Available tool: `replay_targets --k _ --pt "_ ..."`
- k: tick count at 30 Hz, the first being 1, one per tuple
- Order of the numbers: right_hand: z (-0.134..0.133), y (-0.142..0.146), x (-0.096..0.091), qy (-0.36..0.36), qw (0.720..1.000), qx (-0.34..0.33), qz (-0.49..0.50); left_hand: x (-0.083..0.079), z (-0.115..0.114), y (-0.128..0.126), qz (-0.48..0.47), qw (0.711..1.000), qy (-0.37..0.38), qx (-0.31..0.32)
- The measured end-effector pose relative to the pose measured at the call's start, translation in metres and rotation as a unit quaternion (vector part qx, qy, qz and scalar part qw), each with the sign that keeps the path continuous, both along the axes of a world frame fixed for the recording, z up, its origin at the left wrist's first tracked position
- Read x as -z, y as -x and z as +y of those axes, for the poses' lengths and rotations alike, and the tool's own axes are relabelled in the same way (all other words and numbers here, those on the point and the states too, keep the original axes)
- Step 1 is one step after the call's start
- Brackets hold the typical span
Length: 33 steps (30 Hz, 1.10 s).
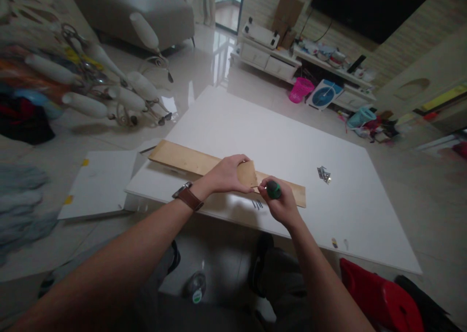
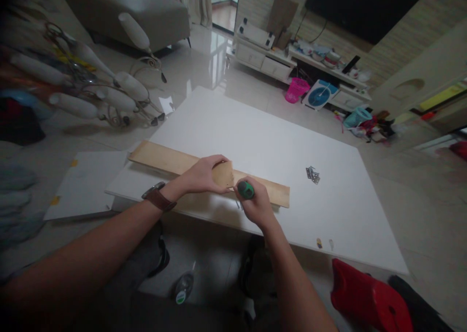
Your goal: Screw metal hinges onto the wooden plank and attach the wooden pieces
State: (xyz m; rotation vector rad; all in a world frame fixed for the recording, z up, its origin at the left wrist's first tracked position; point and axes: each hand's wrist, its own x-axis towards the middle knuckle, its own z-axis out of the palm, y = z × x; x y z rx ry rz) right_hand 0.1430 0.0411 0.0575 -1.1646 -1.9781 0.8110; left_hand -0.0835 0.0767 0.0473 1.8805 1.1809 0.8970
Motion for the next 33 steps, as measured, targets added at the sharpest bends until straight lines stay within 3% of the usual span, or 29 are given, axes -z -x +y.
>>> replay_targets --k 5,17,25,33 --pt "0.002 0.002 0.001 0.021 1.000 0.007 0.014 0.000 0.000 -0.001 0.011 1.000 0.009 -0.009" --pt "0.002 -0.005 0.010 -0.008 0.999 0.016 -0.031 0.001 0.002 -0.001 0.021 1.000 -0.007 -0.011" --pt "0.001 -0.004 0.010 -0.026 0.998 -0.016 -0.051 0.004 0.003 0.000 0.037 0.999 0.010 0.003" --pt "0.003 -0.001 0.007 0.021 1.000 -0.008 -0.022 -0.002 0.001 -0.001 0.026 1.000 0.003 -0.016"
